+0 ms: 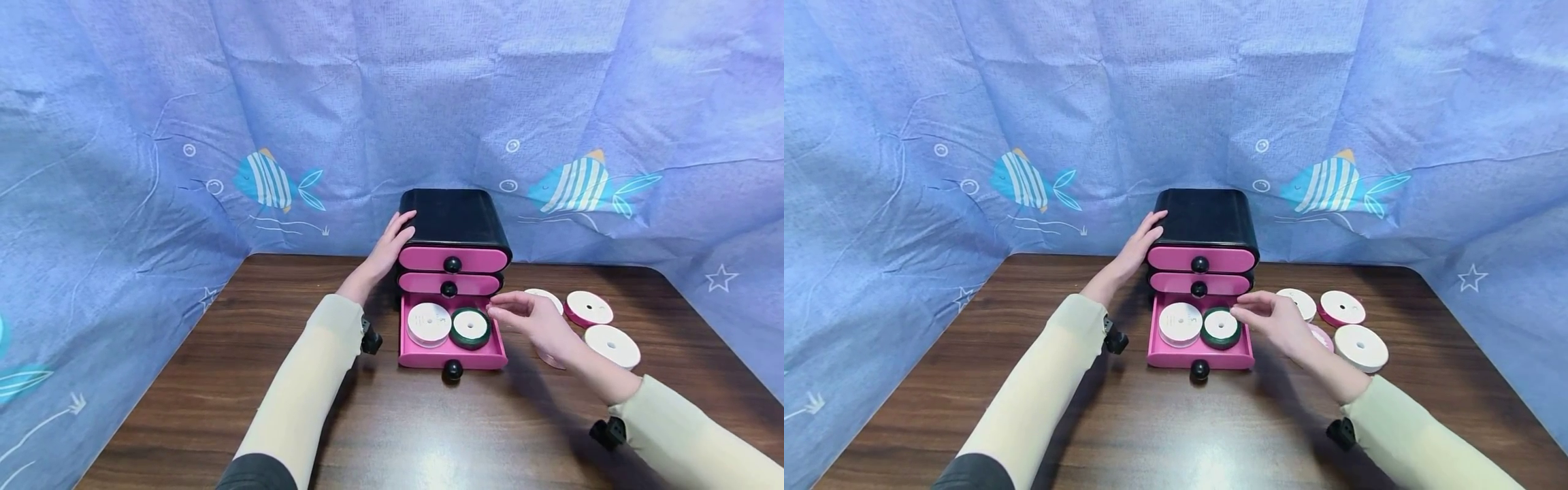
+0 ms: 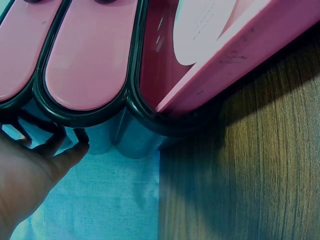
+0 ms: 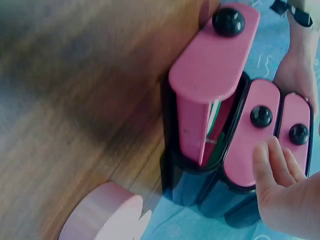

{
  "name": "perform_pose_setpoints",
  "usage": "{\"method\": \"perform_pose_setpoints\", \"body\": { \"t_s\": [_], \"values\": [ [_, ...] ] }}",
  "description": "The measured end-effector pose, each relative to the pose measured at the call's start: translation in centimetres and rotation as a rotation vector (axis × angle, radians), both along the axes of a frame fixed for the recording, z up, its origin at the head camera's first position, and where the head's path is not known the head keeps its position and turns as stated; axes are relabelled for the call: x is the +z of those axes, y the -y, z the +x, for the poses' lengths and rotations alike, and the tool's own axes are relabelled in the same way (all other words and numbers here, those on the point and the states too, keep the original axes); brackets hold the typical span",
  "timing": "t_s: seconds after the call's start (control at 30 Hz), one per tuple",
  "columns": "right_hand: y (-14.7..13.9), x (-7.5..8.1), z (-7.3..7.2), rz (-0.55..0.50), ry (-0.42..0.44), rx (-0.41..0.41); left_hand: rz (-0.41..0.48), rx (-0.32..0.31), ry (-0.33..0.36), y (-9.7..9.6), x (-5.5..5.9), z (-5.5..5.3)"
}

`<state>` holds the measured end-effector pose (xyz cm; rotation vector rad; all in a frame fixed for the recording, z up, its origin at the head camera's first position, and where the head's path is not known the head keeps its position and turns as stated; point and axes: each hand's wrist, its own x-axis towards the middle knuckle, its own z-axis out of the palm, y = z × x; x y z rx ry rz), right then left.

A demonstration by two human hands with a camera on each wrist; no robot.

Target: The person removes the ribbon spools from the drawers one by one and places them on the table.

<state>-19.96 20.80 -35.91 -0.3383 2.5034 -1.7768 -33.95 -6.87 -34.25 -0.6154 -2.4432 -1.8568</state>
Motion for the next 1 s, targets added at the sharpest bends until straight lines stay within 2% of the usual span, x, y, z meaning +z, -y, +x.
{"method": "perform_pose_setpoints", "body": {
  "t_s": [0.07,0.23,0.47,0.57,0.7,1.0],
  "values": [
    [0.0,-0.2,-0.5,0.009,0.001,0.012,-0.002,0.003,-0.001,0.0,0.0,0.0],
    [-0.1,-1.3,-1.5,0.196,-0.034,0.021,-0.012,0.008,-0.006,0.0,0.0,-0.1],
    [0.1,-3.3,-2.9,0.383,-0.167,0.035,-0.015,0.009,-0.011,-0.1,0.0,0.0],
    [0.3,-4.0,-3.3,0.446,-0.193,0.051,-0.017,0.011,-0.013,-0.2,0.1,0.0],
    [0.6,-4.5,-3.4,0.489,-0.214,0.085,-0.014,0.01,-0.016,-0.2,0.1,0.0],
    [0.8,-5.6,-4.2,0.514,-0.28,0.208,-0.012,0.003,-0.009,-0.1,0.0,0.1]
  ]
}}
